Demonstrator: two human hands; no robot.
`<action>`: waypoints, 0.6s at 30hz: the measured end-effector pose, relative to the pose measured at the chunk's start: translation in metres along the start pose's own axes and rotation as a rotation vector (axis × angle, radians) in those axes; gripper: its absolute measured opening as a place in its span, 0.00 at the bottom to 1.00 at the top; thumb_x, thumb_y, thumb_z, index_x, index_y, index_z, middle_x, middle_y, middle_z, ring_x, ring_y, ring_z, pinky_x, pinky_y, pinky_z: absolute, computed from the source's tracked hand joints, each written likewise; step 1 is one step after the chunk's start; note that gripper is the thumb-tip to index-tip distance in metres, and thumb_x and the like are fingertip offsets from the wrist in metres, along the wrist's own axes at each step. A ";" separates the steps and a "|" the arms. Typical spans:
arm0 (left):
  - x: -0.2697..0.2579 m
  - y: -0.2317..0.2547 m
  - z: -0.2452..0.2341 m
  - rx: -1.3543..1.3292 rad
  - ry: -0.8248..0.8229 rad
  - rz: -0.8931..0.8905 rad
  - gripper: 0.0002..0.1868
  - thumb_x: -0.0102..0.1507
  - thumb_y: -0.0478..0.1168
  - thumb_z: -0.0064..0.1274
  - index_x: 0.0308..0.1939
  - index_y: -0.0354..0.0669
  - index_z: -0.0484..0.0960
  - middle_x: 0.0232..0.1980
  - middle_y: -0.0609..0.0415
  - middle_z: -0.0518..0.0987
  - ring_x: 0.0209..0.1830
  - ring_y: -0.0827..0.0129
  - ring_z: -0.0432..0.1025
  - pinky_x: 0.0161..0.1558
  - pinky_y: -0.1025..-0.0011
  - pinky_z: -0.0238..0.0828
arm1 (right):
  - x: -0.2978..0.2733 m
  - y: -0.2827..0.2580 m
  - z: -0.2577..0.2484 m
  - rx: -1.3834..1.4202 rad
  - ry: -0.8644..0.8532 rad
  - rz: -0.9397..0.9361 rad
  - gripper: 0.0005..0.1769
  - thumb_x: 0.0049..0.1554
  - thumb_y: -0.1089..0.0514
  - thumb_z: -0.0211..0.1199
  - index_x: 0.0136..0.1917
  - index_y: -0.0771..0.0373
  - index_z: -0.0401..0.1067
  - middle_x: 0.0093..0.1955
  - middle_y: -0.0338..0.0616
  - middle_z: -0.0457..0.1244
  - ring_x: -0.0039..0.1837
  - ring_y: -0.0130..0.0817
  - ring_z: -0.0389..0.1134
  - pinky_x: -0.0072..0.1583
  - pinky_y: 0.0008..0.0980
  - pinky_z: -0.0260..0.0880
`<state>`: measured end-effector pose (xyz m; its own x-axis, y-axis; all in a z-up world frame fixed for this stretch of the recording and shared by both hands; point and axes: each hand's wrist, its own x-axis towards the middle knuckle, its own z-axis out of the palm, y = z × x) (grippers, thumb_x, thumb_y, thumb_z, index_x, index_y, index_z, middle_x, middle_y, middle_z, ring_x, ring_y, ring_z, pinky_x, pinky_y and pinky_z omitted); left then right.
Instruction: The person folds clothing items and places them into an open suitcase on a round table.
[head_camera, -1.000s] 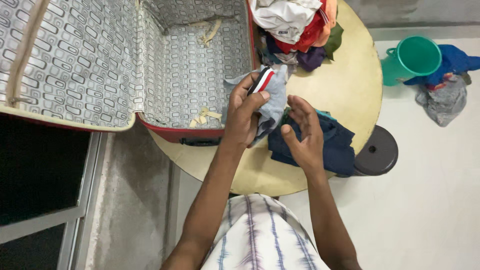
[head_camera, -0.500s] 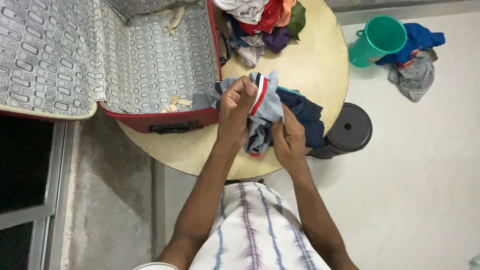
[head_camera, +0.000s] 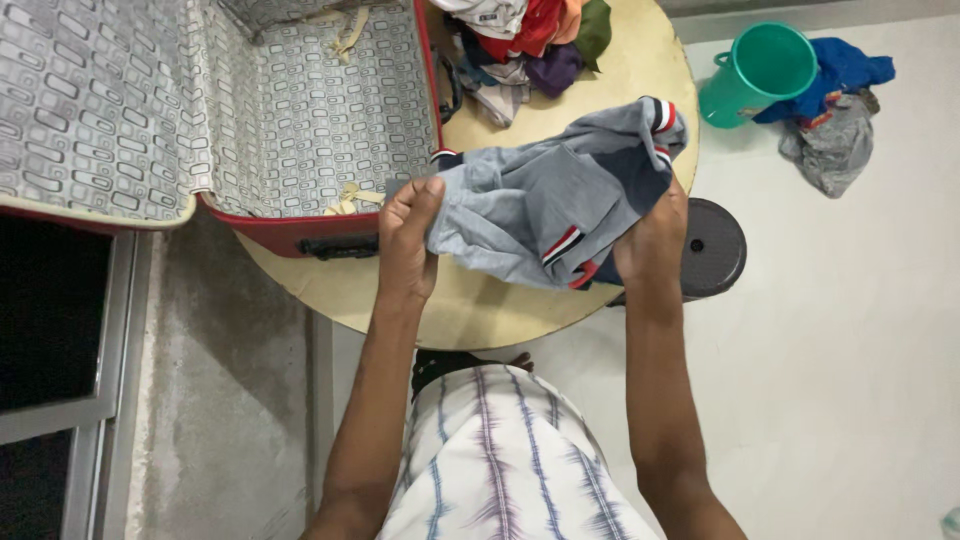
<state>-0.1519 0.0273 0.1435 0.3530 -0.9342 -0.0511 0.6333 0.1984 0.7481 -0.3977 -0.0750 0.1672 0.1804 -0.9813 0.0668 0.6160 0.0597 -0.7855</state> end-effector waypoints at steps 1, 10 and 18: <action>-0.001 -0.007 -0.014 0.008 0.009 0.000 0.08 0.70 0.40 0.55 0.40 0.40 0.81 0.38 0.59 0.82 0.34 0.80 0.73 0.41 0.77 0.70 | 0.010 0.005 -0.002 0.029 0.011 0.020 0.17 0.69 0.57 0.55 0.65 0.70 0.70 0.63 0.50 0.68 0.63 0.40 0.71 0.68 0.38 0.73; -0.015 -0.056 -0.108 1.332 0.150 0.316 0.16 0.64 0.45 0.63 0.49 0.38 0.81 0.40 0.52 0.79 0.37 0.70 0.71 0.39 0.70 0.69 | 0.054 0.045 0.010 0.162 0.007 0.040 0.18 0.68 0.55 0.55 0.66 0.68 0.68 0.64 0.50 0.67 0.65 0.42 0.70 0.70 0.42 0.71; 0.050 -0.018 -0.064 1.004 -0.051 0.230 0.27 0.64 0.45 0.63 0.63 0.39 0.75 0.56 0.49 0.78 0.40 0.70 0.77 0.44 0.70 0.77 | 0.054 0.066 0.045 0.153 -0.151 0.071 0.20 0.70 0.54 0.52 0.69 0.69 0.66 0.65 0.50 0.66 0.65 0.42 0.69 0.69 0.43 0.70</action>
<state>-0.1014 -0.0042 0.0845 0.3480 -0.9213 0.1735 -0.3215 0.0565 0.9452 -0.3128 -0.1163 0.1462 0.3333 -0.9357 0.1153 0.7049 0.1661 -0.6896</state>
